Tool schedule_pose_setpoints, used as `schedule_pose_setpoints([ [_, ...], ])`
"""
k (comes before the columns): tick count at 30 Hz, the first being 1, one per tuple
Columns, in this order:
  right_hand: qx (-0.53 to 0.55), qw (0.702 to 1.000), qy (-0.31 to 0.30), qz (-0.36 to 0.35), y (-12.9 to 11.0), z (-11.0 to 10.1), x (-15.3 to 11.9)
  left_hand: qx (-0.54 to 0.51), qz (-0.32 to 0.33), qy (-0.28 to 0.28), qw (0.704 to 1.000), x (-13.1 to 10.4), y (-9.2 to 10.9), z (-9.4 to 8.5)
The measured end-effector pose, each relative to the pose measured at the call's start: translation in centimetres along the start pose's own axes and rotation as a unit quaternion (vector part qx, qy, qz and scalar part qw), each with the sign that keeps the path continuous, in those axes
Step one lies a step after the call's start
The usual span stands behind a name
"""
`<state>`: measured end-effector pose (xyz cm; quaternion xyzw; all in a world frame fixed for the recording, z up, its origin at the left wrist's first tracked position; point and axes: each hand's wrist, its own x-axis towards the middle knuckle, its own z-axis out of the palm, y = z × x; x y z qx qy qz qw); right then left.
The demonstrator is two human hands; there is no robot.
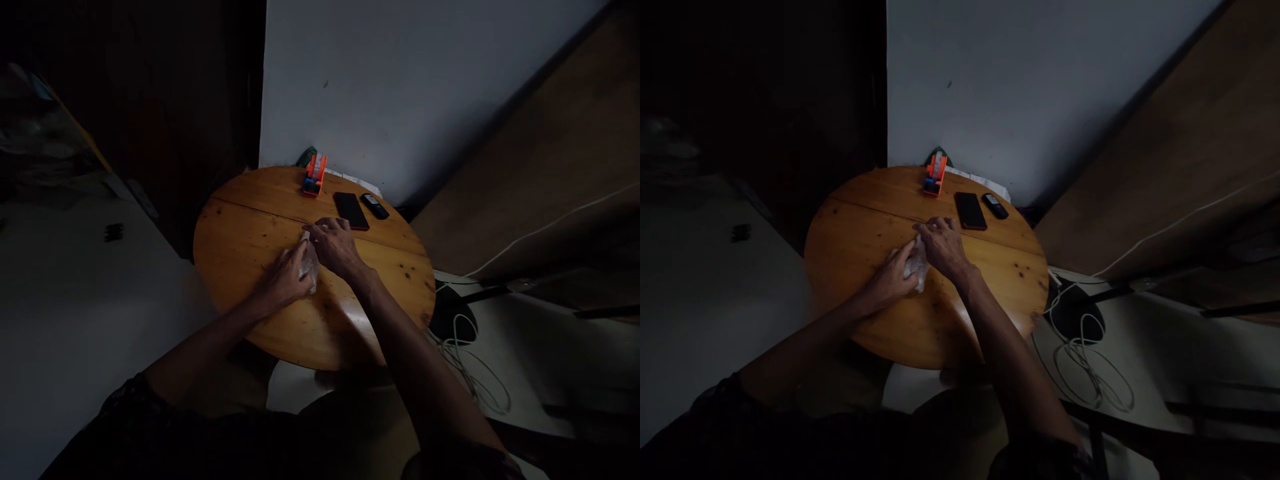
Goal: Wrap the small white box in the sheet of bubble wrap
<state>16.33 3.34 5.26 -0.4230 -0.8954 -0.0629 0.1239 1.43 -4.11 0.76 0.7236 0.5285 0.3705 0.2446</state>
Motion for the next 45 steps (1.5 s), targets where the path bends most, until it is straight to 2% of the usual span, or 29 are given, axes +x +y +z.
schedule_pose_setpoints([
  [3,0.012,0.999,-0.040,0.006,0.2,1.2,0.7,0.048,0.068,0.038,0.996,-0.3,0.1,0.1],
  [5,0.035,0.999,-0.037,0.016,0.5,1.6,0.4,0.074,0.090,0.037,0.993,-0.5,0.3,0.1],
  [7,0.073,0.996,0.016,0.054,1.2,1.9,-0.5,0.085,0.094,0.027,0.992,-0.6,0.4,0.0],
  [9,0.137,0.978,0.087,0.134,2.2,2.3,-1.6,0.081,0.096,0.025,0.992,-0.7,0.5,-0.1],
  [11,0.225,0.937,0.110,0.245,3.2,2.8,-2.7,0.074,0.097,0.030,0.992,-0.7,0.5,0.0],
  [14,0.365,0.851,0.059,0.373,4.0,3.3,-3.3,0.067,0.095,0.038,0.992,-0.8,0.4,0.1],
  [17,0.467,0.779,0.029,0.417,3.6,3.3,-2.6,0.061,0.100,0.043,0.992,-0.8,0.2,0.3],
  [19,0.489,0.758,0.033,0.430,3.2,3.2,-1.6,0.059,0.101,0.046,0.992,-0.8,0.1,0.4],
  [21,0.491,0.749,0.040,0.443,2.9,3.0,-0.6,0.057,0.103,0.048,0.992,-0.8,0.1,0.4],
  [24,0.510,0.735,0.043,0.444,3.0,3.1,0.4,0.056,0.105,0.047,0.992,-0.8,0.2,0.4],
  [27,0.554,0.727,0.023,0.404,3.2,3.4,0.8,0.060,0.106,0.041,0.992,-0.9,0.4,0.4],
  [31,0.582,0.721,0.014,0.375,3.2,3.7,1.1,0.070,0.112,0.040,0.990,-1.0,0.6,0.2],
  [35,0.592,0.721,0.012,0.359,2.9,3.7,1.3,0.072,0.101,0.014,0.992,-1.0,0.6,0.2],
  [43,0.615,0.726,0.063,0.303,2.9,2.7,0.6,0.047,0.084,0.037,0.995,-1.0,0.3,0.7],
  [45,0.633,0.717,0.075,0.282,2.9,2.3,0.4,0.048,0.085,0.038,0.994,-1.0,0.3,0.8],
])
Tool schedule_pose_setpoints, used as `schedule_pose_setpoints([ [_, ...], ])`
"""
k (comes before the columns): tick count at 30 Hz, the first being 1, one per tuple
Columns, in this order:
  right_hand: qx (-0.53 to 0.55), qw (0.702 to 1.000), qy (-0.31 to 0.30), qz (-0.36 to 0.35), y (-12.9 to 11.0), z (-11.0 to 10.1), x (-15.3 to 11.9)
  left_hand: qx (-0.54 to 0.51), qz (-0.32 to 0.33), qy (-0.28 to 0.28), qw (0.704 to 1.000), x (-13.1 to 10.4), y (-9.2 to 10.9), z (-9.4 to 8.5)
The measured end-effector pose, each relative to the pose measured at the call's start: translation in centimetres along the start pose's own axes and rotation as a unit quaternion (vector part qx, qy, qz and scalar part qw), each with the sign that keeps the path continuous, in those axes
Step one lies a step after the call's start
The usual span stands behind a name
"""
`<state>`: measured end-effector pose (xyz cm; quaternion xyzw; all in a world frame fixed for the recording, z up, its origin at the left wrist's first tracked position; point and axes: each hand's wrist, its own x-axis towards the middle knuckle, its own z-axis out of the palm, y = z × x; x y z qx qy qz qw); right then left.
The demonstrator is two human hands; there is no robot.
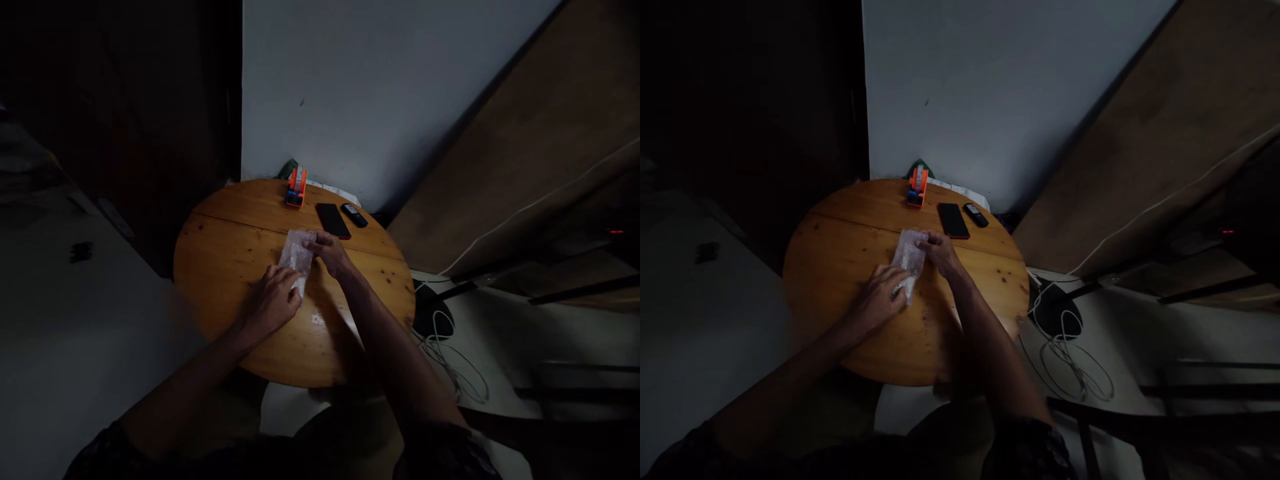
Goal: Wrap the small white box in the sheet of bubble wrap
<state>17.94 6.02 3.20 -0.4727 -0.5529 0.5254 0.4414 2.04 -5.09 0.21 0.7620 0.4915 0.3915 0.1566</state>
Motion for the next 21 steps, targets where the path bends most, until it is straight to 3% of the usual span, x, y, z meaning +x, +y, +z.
schedule_pose_setpoints([
  [9,-0.008,1.000,0.006,0.020,-0.7,0.5,0.2,-0.001,0.015,0.009,1.000,-0.1,-0.2,0.2],
  [21,-0.023,0.998,0.056,-0.013,1.8,1.5,2.4,0.045,0.021,-0.006,0.999,-0.1,0.1,-0.3],
])
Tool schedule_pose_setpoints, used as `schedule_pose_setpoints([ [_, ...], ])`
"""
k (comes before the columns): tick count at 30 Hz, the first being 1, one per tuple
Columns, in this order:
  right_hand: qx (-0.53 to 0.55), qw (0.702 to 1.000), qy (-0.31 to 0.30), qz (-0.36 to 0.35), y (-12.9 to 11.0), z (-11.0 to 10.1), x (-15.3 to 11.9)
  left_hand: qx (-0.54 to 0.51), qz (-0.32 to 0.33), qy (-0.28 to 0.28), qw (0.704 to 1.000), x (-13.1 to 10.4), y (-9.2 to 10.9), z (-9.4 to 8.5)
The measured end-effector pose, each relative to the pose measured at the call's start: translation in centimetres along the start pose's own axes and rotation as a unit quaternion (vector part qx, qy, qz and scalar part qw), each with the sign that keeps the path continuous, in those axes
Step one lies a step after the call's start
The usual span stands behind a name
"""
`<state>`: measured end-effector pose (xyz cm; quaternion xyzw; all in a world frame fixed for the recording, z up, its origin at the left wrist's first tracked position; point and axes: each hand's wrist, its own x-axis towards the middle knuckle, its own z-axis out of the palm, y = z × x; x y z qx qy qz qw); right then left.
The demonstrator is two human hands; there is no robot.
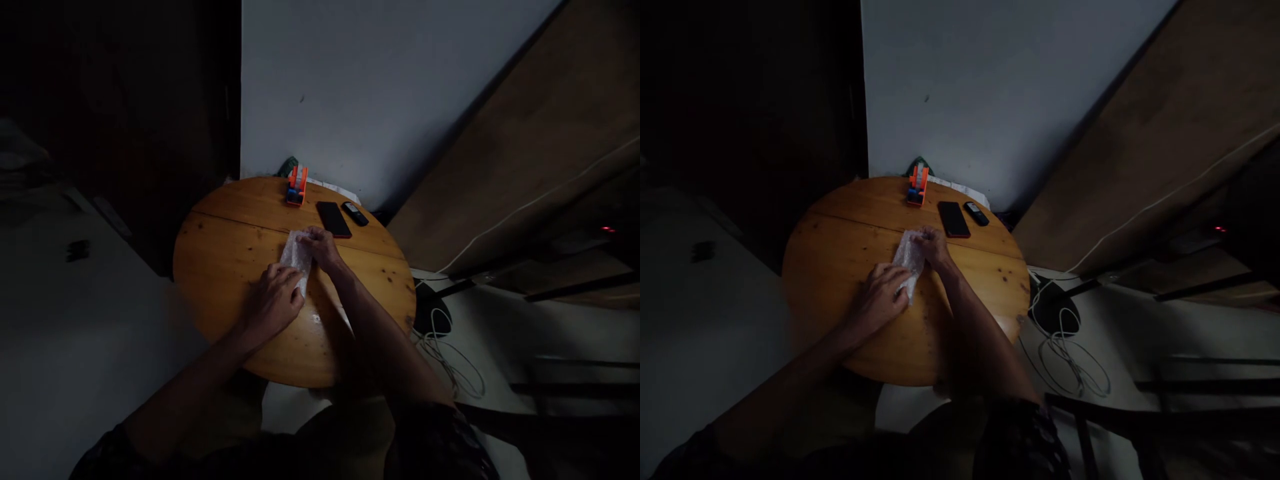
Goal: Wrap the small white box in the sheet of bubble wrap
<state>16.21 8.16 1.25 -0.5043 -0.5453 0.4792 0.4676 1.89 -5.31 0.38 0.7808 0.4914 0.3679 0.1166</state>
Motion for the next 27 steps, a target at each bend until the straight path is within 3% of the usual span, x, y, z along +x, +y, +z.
schedule_pose_setpoints([
  [5,-0.078,0.995,0.003,-0.067,-1.3,-0.1,-0.3,0.025,-0.008,-0.019,0.999,0.1,-0.1,-0.4],
  [11,-0.157,0.970,-0.054,-0.178,-4.1,-0.5,-4.8,0.039,-0.030,-0.021,0.999,0.0,-0.1,-0.5],
  [17,-0.189,0.962,-0.064,-0.187,-5.4,-0.2,-8.9,0.030,-0.142,0.064,0.987,-0.2,0.1,-0.6],
  [20,-0.211,0.958,-0.065,-0.183,-5.5,0.1,-11.0,-0.012,-0.159,0.079,0.984,-0.2,-0.4,-0.4],
  [27,-0.303,0.934,-0.029,-0.189,-3.7,1.6,-15.3,-0.082,-0.106,-0.001,0.991,0.1,-1.2,-0.9],
])
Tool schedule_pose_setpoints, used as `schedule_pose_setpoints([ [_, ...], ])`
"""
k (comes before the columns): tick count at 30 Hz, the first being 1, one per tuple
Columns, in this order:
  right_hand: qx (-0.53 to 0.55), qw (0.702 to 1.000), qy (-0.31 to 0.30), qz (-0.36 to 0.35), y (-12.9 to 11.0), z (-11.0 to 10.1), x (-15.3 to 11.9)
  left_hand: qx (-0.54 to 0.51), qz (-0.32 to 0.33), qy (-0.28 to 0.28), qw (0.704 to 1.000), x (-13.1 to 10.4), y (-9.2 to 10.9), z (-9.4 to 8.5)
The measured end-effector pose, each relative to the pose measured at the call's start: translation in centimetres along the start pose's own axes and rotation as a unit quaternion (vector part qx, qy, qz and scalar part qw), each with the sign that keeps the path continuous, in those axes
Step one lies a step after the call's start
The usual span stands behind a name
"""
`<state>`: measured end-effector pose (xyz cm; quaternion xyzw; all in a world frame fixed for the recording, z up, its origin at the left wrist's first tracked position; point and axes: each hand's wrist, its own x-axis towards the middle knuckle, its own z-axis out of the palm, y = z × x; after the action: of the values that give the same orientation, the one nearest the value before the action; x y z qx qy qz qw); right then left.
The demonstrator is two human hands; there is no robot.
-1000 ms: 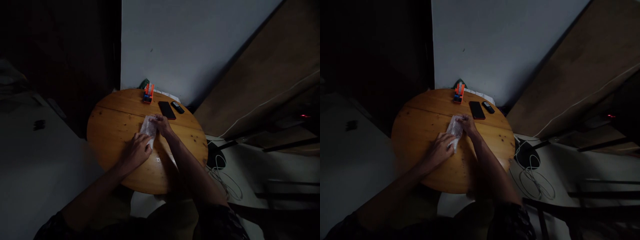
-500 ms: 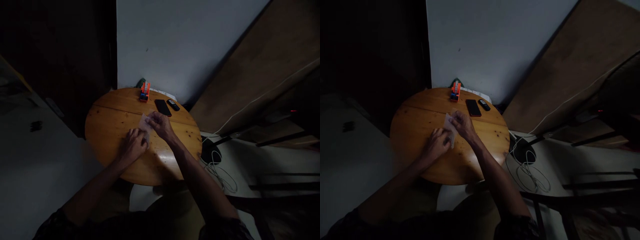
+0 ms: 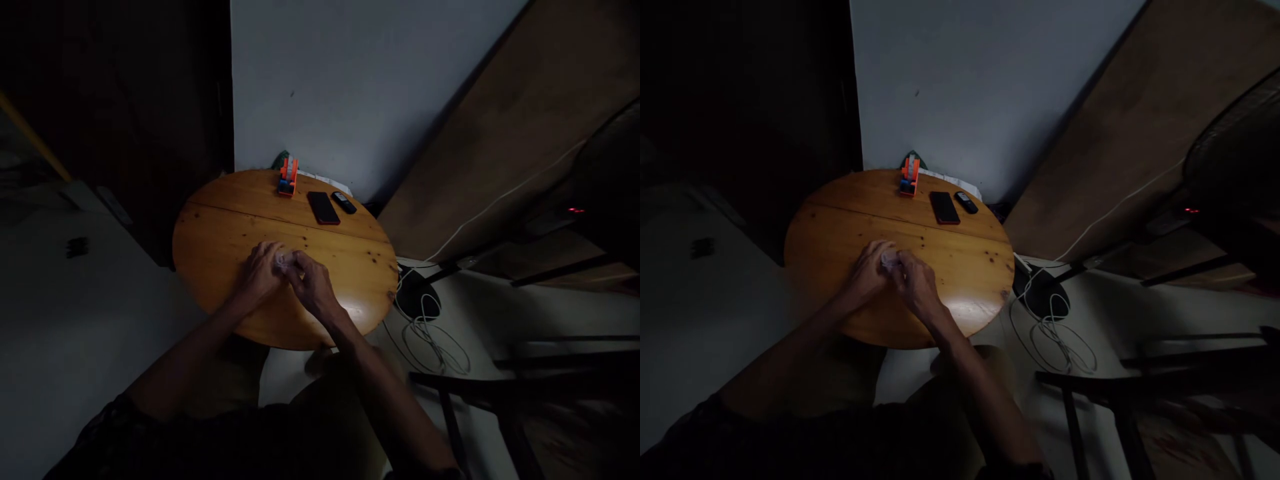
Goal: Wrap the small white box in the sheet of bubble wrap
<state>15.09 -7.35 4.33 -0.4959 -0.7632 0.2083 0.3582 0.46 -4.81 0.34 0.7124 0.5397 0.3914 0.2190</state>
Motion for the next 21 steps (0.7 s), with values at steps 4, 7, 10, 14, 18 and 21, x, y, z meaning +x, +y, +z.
schedule_pose_setpoints([
  [4,-0.019,1.000,0.015,-0.001,0.2,0.5,-0.7,-0.046,0.029,-0.089,0.995,0.2,-0.2,-1.8],
  [7,-0.034,0.999,0.008,-0.004,0.5,0.5,-0.9,-0.058,0.054,-0.136,0.988,0.0,-0.9,-3.4],
  [10,-0.053,0.998,0.003,-0.017,0.9,0.7,-1.4,-0.025,0.108,-0.174,0.978,-0.1,-2.0,-4.0],
  [14,-0.100,0.993,0.008,-0.067,1.5,1.3,-2.2,-0.021,0.156,-0.167,0.973,0.4,-3.1,-3.1],
  [18,-0.116,0.987,0.010,-0.112,2.1,2.1,-2.8,-0.041,0.146,-0.148,0.977,0.8,-3.0,-2.1],
  [21,-0.107,0.987,0.014,-0.118,2.0,2.3,-3.1,-0.068,0.122,-0.126,0.982,0.7,-2.6,-1.9],
])
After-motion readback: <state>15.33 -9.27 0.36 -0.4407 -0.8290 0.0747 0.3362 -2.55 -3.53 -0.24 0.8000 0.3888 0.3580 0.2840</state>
